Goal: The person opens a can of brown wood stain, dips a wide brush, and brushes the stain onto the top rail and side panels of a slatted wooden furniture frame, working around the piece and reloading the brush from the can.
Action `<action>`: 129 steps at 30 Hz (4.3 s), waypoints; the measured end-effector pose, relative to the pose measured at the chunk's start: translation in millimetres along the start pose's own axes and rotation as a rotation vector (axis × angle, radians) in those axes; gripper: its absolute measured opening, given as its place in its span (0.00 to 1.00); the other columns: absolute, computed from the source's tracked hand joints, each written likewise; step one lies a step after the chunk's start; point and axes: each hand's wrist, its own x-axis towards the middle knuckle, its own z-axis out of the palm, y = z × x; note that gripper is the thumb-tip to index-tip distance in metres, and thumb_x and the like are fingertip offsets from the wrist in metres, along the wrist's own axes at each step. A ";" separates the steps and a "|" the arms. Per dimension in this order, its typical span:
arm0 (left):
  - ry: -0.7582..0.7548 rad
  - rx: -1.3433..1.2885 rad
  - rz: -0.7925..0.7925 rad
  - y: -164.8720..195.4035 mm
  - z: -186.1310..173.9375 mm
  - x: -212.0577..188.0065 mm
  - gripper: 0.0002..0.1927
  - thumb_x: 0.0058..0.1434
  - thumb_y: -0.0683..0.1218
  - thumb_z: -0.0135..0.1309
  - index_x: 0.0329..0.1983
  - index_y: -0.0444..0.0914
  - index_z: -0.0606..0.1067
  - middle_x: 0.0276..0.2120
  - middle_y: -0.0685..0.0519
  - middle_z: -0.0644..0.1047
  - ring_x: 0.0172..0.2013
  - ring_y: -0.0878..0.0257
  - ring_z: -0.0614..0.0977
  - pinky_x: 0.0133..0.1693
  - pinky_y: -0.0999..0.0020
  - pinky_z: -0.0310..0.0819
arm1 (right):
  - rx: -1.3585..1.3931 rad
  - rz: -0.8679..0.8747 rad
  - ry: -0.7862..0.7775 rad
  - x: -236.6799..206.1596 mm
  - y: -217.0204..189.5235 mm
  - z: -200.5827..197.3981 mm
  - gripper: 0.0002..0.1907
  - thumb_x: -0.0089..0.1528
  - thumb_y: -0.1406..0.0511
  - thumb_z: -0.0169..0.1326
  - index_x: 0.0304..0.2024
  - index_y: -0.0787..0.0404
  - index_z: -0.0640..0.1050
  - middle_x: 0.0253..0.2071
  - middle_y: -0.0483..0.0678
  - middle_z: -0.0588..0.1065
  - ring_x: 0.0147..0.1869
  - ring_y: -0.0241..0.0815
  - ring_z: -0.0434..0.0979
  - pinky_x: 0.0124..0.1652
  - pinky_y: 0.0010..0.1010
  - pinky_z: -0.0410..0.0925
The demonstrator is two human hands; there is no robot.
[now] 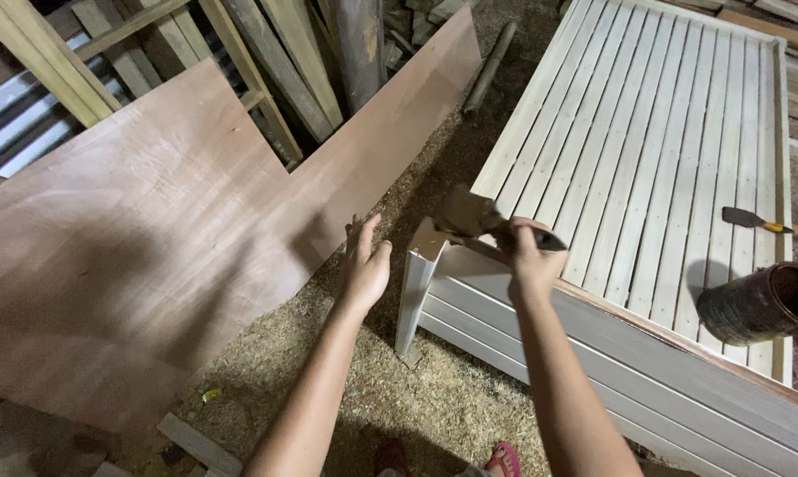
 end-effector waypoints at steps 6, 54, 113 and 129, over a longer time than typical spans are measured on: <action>-0.001 0.002 0.031 4.7 11.0 -3.8 0.28 0.70 0.51 0.41 0.74 0.50 0.57 0.77 0.47 0.47 0.76 0.49 0.45 0.71 0.42 0.36 | -0.060 0.014 -0.037 5.1 2.8 11.7 0.03 0.62 0.72 0.58 0.34 0.65 0.82 0.37 0.51 0.80 0.40 0.42 0.81 0.42 0.35 0.78; 0.037 -0.018 0.045 -2.2 10.8 -13.0 0.28 0.69 0.51 0.40 0.74 0.50 0.58 0.78 0.46 0.43 0.77 0.50 0.42 0.71 0.45 0.35 | -0.272 -0.019 0.046 -10.6 -38.9 -101.2 0.06 0.63 0.68 0.60 0.38 0.67 0.80 0.38 0.53 0.80 0.40 0.43 0.81 0.43 0.38 0.78; 0.052 0.115 0.249 174.3 205.7 -101.8 0.29 0.66 0.49 0.45 0.72 0.46 0.62 0.77 0.42 0.49 0.76 0.47 0.47 0.70 0.46 0.38 | -0.428 -0.209 -0.029 34.5 -135.3 -242.9 0.05 0.59 0.68 0.61 0.33 0.64 0.85 0.29 0.45 0.82 0.33 0.31 0.79 0.35 0.24 0.72; -0.197 0.013 0.535 269.7 473.8 -207.7 0.28 0.65 0.46 0.45 0.71 0.42 0.64 0.76 0.36 0.49 0.76 0.41 0.46 0.71 0.49 0.41 | -0.571 -0.131 0.230 46.5 -290.5 -652.2 0.09 0.62 0.68 0.64 0.31 0.70 0.81 0.28 0.48 0.79 0.28 0.34 0.76 0.29 0.27 0.71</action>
